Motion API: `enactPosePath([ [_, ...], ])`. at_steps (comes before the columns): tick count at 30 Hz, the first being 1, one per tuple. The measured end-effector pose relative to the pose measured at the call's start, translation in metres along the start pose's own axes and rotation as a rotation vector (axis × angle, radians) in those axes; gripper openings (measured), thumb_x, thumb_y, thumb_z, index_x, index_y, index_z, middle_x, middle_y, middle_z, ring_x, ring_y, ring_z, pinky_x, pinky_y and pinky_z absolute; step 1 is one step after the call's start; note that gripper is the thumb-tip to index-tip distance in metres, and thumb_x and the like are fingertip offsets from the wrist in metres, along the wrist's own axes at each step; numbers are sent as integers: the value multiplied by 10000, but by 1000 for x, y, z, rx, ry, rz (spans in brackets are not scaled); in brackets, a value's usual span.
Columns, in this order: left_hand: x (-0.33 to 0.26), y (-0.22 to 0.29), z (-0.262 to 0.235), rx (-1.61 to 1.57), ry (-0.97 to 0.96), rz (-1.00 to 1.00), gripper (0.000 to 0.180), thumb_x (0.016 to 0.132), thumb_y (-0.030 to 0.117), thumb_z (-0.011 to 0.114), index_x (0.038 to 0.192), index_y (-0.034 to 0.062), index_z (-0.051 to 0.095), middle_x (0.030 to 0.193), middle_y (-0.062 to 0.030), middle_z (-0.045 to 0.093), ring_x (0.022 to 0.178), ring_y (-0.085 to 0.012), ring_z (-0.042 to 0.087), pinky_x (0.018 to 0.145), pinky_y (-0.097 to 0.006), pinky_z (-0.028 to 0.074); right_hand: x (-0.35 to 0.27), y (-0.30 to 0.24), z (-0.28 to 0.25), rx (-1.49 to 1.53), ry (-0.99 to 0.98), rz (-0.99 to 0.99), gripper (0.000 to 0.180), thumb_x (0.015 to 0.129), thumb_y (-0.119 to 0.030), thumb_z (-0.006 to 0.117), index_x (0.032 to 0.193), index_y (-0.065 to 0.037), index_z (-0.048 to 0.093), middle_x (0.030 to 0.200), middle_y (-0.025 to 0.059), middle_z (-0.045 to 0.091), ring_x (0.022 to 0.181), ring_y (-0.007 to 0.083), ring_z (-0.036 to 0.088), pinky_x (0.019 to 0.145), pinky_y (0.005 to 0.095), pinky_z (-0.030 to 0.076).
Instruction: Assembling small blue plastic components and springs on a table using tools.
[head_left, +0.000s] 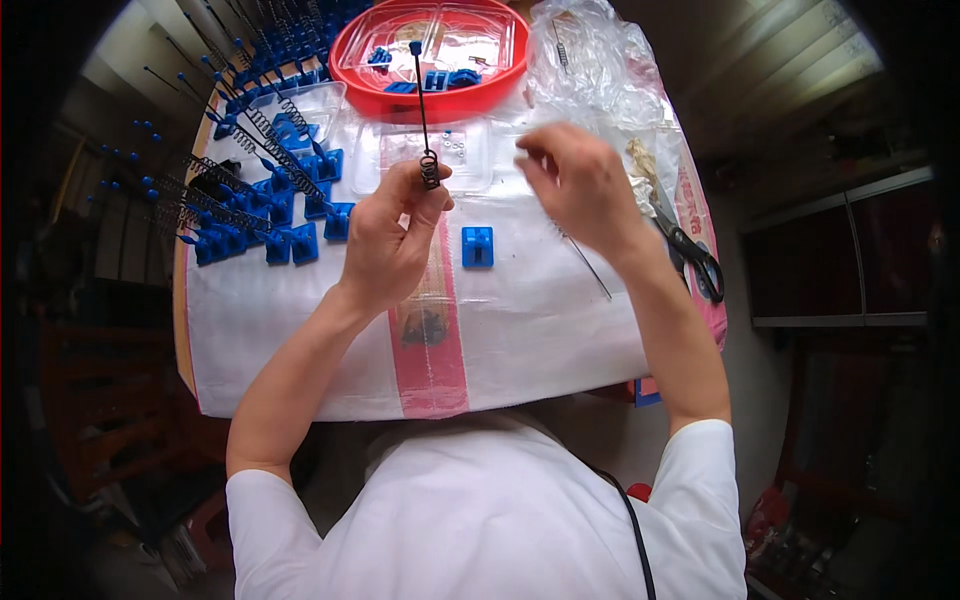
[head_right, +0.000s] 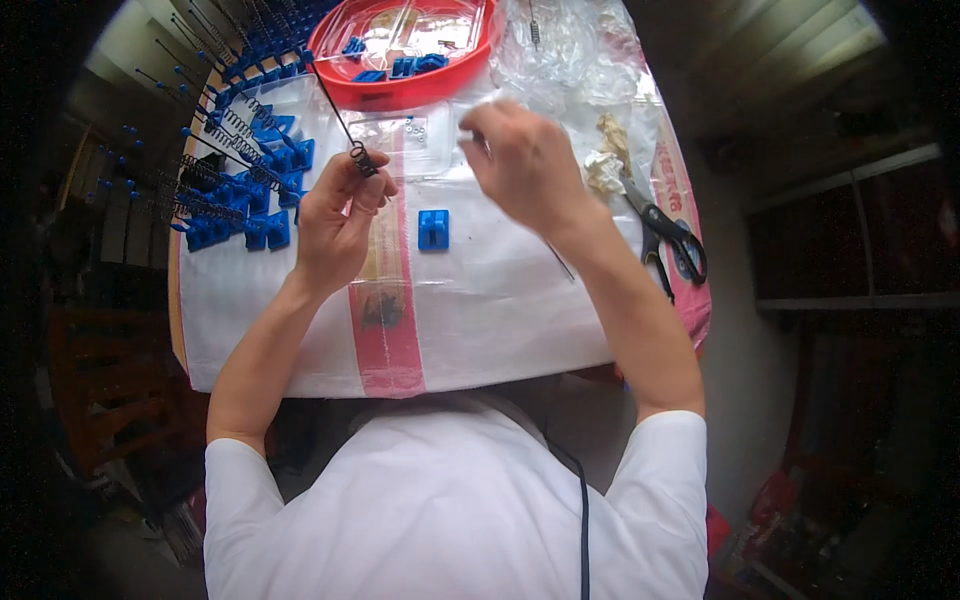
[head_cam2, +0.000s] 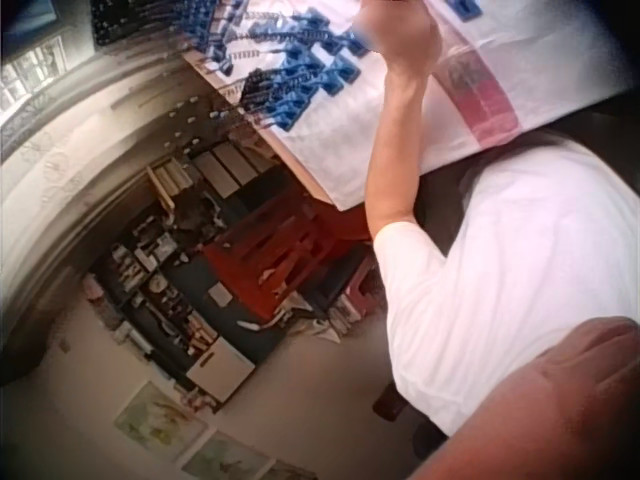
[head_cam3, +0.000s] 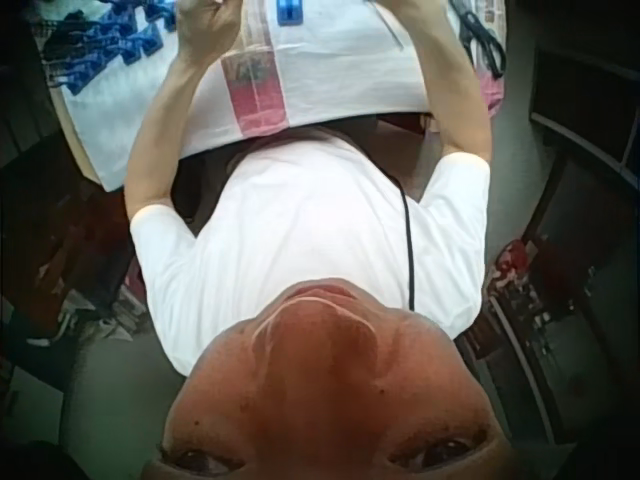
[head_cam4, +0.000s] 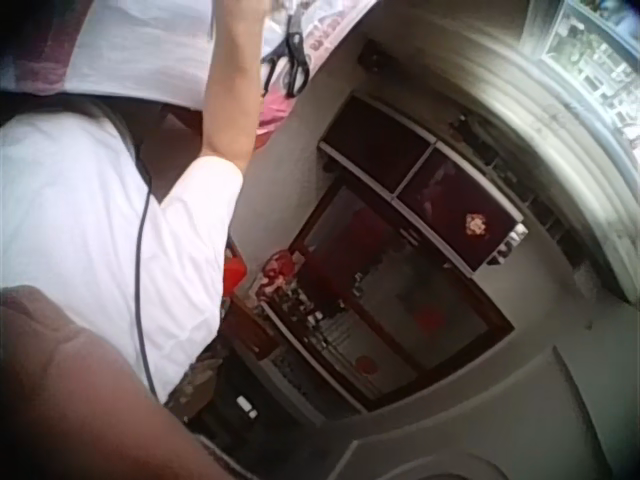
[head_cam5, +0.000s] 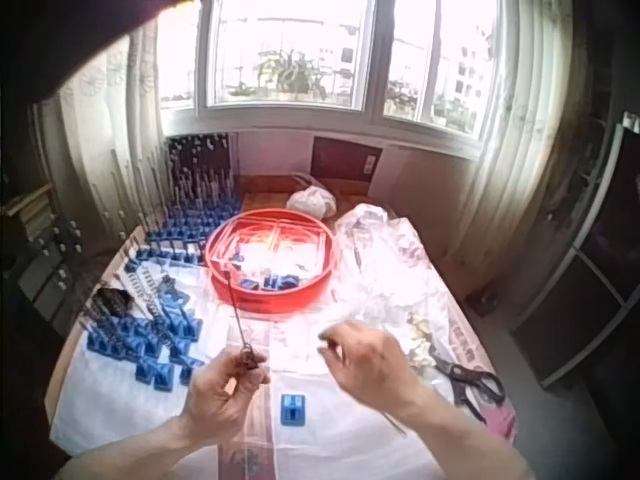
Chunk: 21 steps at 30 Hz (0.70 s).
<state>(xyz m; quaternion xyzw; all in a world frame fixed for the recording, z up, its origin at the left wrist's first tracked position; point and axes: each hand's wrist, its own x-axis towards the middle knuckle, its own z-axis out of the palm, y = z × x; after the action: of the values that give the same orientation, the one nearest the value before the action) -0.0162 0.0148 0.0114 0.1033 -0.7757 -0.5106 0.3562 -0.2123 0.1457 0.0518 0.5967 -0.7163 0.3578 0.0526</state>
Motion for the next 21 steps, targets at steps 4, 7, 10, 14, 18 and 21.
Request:
enactPosePath([
  [4, -8, -10, 3, -29, 28, -15, 163, 996, 105, 602, 1120, -1, 597, 807, -74, 676, 736, -142, 667, 694, -273, 517, 72, 20, 17, -133, 12, -159, 150, 858, -81, 690, 990, -12, 679, 894, 162, 696, 810, 319, 690, 717, 404, 538],
  [7, -20, -12, 0, -67, -18, -67, 166, 1019, 103, 568, 1143, -7, 562, 894, -49, 643, 814, -103, 603, 742, -246, 490, 123, 20, 47, -205, -106, -126, 148, 869, -102, 648, 991, -28, 689, 907, 180, 700, 861, 353, 687, 766, 449, 532],
  [10, -25, -13, -5, -56, -27, -25, 148, 1000, 79, 585, 1107, -21, 562, 841, -36, 627, 770, -100, 600, 725, -245, 487, 162, 15, 76, -241, -172, -72, 148, 855, -116, 620, 964, -61, 704, 911, 177, 707, 879, 358, 688, 783, 464, 532],
  [14, -28, -12, -8, -68, -30, 53, 123, 983, 49, 582, 1086, -11, 553, 769, -23, 612, 694, -86, 583, 656, -236, 474, 190, 16, 118, -103, -191, -194, 129, 844, -121, 606, 909, -122, 717, 933, 140, 717, 902, 345, 689, 783, 452, 542],
  [18, -28, -13, -8, -73, 23, 147, 110, 962, 11, 571, 1067, 4, 538, 741, -17, 604, 588, -77, 546, 542, -228, 440, 205, -3, 173, 167, -216, -557, 84, 848, -129, 648, 892, -122, 719, 864, 113, 699, 854, 328, 679, 763, 438, 538],
  [21, -25, -11, -10, -59, 64, 189, 106, 944, 8, 589, 1041, 12, 548, 740, -16, 607, 556, -70, 527, 510, -222, 419, 216, -19, 195, -22, -368, -593, 86, 840, -131, 659, 885, -132, 732, 824, 105, 702, 815, 313, 689, 709, 430, 542],
])
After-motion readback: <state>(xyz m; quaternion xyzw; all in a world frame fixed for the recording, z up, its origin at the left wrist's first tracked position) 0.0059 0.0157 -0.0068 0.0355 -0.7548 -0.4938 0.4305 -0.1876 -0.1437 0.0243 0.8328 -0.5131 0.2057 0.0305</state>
